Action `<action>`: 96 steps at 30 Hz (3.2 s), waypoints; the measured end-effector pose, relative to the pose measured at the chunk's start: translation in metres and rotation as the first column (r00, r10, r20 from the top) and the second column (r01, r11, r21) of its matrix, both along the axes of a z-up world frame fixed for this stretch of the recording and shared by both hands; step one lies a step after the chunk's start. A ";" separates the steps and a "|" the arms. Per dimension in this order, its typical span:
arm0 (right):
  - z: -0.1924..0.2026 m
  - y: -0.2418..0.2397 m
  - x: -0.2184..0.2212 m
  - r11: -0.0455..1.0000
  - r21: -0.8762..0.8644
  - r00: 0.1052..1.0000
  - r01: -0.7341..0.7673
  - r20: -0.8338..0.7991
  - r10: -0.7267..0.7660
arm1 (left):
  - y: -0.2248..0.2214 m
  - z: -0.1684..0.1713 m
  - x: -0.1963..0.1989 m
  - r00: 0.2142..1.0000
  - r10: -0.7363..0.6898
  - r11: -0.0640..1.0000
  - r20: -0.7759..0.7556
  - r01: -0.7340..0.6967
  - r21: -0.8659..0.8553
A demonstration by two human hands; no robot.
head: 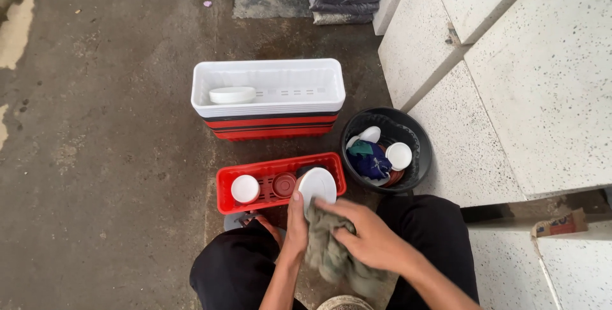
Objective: Drying small white ceramic or plastic pots with a cloth and placing them into a red organizer tray.
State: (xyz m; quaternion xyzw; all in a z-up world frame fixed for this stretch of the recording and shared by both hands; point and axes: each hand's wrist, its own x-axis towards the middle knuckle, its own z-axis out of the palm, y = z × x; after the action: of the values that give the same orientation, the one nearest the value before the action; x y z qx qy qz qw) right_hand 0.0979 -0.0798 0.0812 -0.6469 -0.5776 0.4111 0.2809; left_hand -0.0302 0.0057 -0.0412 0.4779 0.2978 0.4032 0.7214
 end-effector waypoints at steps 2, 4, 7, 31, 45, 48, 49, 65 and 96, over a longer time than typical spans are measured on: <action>-0.012 0.009 -0.005 0.997 0.079 0.975 -0.005 0.221 -0.012 | 0.004 0.011 0.001 0.999 -0.038 0.998 0.016 0.039 -0.052; -0.034 0.013 -0.005 0.988 0.151 0.903 -0.006 0.426 -0.060 | 0.001 0.011 -0.001 0.995 -0.096 0.989 0.031 0.099 -0.108; -0.067 0.025 0.003 0.961 0.275 0.817 -0.026 0.560 -0.138 | 0.007 0.011 -0.007 0.990 -0.042 0.997 -0.137 0.051 0.062; -0.122 -0.002 -0.002 0.652 0.154 0.667 0.742 -0.257 -0.699 | -0.002 0.021 0.005 0.901 0.225 0.936 -0.371 -0.094 0.340; -0.130 -0.016 0.015 0.670 0.704 0.932 0.234 0.034 -0.361 | -0.007 0.007 0.024 0.989 -0.041 0.869 0.140 0.104 -0.484; -0.123 -0.020 0.001 0.806 0.591 0.981 -0.026 0.169 -0.092 | 0.004 0.025 0.006 0.936 -0.004 0.783 0.351 0.222 -0.581; -0.114 -0.017 0.001 0.806 0.592 0.982 -0.023 0.165 -0.094 | 0.002 0.018 0.004 0.938 -0.006 0.783 0.347 0.220 -0.581; -0.133 0.016 0.011 0.801 0.598 0.998 -0.026 0.062 -0.014 | -0.005 -0.038 -0.022 0.921 0.100 0.765 0.377 0.171 -0.621; -0.121 0.116 0.070 0.082 -0.810 0.007 0.581 -0.096 -0.995 | 0.178 -0.309 -0.055 -0.108 -0.397 0.910 -0.912 0.083 -0.406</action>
State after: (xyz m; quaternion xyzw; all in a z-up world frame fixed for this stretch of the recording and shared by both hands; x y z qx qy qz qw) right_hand 0.1681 0.0365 -0.0395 -0.7080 0.2417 0.4917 0.4456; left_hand -0.0853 0.1839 -0.3505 0.5816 0.6738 -0.2428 0.3858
